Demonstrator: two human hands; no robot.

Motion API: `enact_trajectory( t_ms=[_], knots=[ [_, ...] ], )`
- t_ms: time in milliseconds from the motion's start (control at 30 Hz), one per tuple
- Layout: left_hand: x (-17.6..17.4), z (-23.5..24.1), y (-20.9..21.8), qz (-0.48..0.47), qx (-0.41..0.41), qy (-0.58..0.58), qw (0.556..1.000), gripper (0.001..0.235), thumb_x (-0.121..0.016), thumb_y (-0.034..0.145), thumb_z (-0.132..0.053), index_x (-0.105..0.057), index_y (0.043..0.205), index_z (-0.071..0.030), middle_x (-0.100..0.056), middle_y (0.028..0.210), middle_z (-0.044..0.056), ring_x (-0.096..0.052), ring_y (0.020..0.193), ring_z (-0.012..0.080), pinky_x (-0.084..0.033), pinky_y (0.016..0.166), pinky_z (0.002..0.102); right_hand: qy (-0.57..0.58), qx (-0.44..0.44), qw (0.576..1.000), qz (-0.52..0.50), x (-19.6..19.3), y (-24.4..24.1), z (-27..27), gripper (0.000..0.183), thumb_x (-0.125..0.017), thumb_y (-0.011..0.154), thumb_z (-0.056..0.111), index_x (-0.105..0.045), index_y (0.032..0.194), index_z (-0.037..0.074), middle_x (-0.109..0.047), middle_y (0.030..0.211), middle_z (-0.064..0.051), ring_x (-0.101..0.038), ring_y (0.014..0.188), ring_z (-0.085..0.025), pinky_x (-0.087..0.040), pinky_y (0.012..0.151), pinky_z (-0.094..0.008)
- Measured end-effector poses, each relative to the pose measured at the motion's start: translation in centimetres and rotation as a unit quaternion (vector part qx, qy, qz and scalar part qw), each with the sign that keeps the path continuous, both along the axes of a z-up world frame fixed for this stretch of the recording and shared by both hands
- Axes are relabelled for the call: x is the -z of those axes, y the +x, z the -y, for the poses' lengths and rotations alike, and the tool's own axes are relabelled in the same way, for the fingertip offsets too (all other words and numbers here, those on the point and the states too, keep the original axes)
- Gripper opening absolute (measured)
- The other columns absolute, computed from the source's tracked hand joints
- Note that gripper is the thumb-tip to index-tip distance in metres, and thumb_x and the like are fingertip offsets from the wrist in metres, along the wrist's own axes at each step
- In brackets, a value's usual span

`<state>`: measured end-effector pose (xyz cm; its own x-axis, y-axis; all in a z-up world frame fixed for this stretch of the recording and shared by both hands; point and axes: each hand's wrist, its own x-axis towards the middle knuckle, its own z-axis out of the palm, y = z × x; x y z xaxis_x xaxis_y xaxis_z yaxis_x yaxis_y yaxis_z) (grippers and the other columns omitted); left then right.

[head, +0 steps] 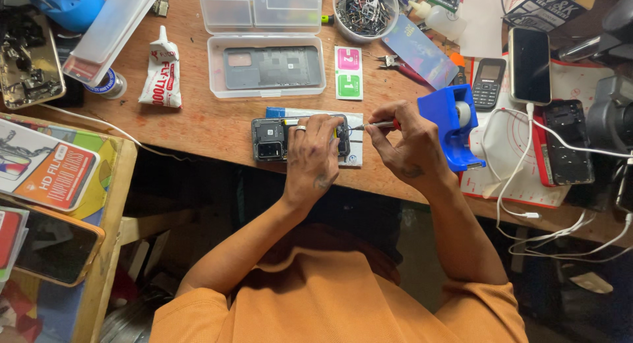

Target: The person uses a screwdriver to remove screws from a disassembled smartphone and then applies adhesive from a tube along the phone's frame. The phone remains open on the workbench throughout the clip.

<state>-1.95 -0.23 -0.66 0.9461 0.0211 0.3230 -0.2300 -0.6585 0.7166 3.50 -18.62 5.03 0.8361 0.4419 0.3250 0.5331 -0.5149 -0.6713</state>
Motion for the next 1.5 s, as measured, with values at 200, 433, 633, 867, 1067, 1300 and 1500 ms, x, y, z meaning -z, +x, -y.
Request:
enact_trajectory(
  t_ms=[200, 433, 633, 867, 1067, 1300, 1500],
  knots=[
    [0.1, 0.2, 0.1, 0.013, -0.012, 0.009, 1.0, 0.035, -0.061, 0.093, -0.006, -0.063, 0.128, -0.005, -0.062, 0.121, 0.013, -0.06, 0.11, 0.03, -0.04, 0.1, 0.043, -0.119, -0.012, 0.991, 0.054, -1.9, 0.4, -1.1, 0.037, -0.081, 0.098, 0.022, -0.064, 0.121, 0.0, -0.066, 0.085, -0.014, -0.069, 0.076, -0.031, -0.053, 0.067, -0.041],
    [0.0, 0.1, 0.0, 0.002, -0.008, 0.004, 1.0, 0.037, -0.061, 0.092, -0.005, -0.061, 0.129, -0.005, -0.062, 0.121, 0.013, -0.059, 0.111, 0.0307, -0.04, 0.101, 0.043, -0.205, -0.047, 0.973, 0.096, -3.8, 0.9, -2.4, 0.04, -0.073, 0.097, 0.019, -0.064, 0.133, 0.004, -0.069, 0.087, -0.016, -0.063, 0.079, -0.034, -0.049, 0.079, -0.045],
    [0.3, 0.2, 0.1, 0.003, -0.007, 0.008, 1.0, 0.037, -0.06, 0.092, -0.005, -0.061, 0.129, -0.005, -0.062, 0.121, 0.014, -0.06, 0.112, 0.0304, -0.04, 0.101, 0.043, -0.177, -0.054, 0.974, 0.13, -3.8, 1.1, -2.2, 0.039, -0.071, 0.098, 0.02, -0.062, 0.129, -0.001, -0.068, 0.09, -0.016, -0.067, 0.081, -0.035, -0.049, 0.08, -0.046],
    [0.2, 0.0, 0.1, 0.003, -0.002, -0.004, 1.0, 0.037, -0.061, 0.091, -0.004, -0.061, 0.129, -0.004, -0.062, 0.12, 0.014, -0.06, 0.111, 0.0303, -0.041, 0.101, 0.043, -0.154, -0.046, 0.977, 0.14, -3.7, 0.9, -2.8, 0.035, -0.071, 0.094, 0.021, -0.065, 0.121, 0.001, -0.07, 0.088, -0.018, -0.066, 0.078, -0.038, -0.049, 0.076, -0.046],
    [0.1, 0.1, 0.1, 0.002, -0.005, 0.014, 1.0, 0.039, -0.063, 0.091, -0.005, -0.06, 0.13, -0.005, -0.061, 0.119, 0.014, -0.059, 0.108, 0.0299, -0.041, 0.099, 0.042, -0.193, -0.033, 0.976, 0.1, -3.3, 1.1, -3.2, 0.025, -0.074, 0.1, 0.022, -0.07, 0.117, 0.004, -0.067, 0.074, -0.016, -0.066, 0.071, -0.037, -0.05, 0.072, -0.047],
    [0.2, 0.2, 0.1, 0.012, -0.016, 0.015, 1.0, 0.037, -0.063, 0.092, -0.007, -0.059, 0.129, -0.006, -0.061, 0.12, 0.013, -0.059, 0.11, 0.0303, -0.042, 0.099, 0.043, -0.145, -0.055, 0.984, 0.082, -3.2, 0.9, -3.1, 0.027, -0.068, 0.095, 0.005, -0.065, 0.121, -0.003, -0.067, 0.084, -0.019, -0.068, 0.074, -0.033, -0.053, 0.068, -0.045],
    [0.3, 0.0, 0.2, 0.016, -0.009, -0.01, 1.0, 0.036, -0.057, 0.094, -0.003, -0.06, 0.13, -0.005, -0.063, 0.121, 0.014, -0.06, 0.111, 0.0306, -0.042, 0.099, 0.043, -0.132, -0.082, 0.982, 0.105, -3.2, 1.0, -3.0, 0.038, -0.079, 0.093, 0.015, -0.059, 0.119, -0.005, -0.069, 0.092, -0.021, -0.072, 0.082, -0.036, -0.055, 0.068, -0.043]
  ],
)
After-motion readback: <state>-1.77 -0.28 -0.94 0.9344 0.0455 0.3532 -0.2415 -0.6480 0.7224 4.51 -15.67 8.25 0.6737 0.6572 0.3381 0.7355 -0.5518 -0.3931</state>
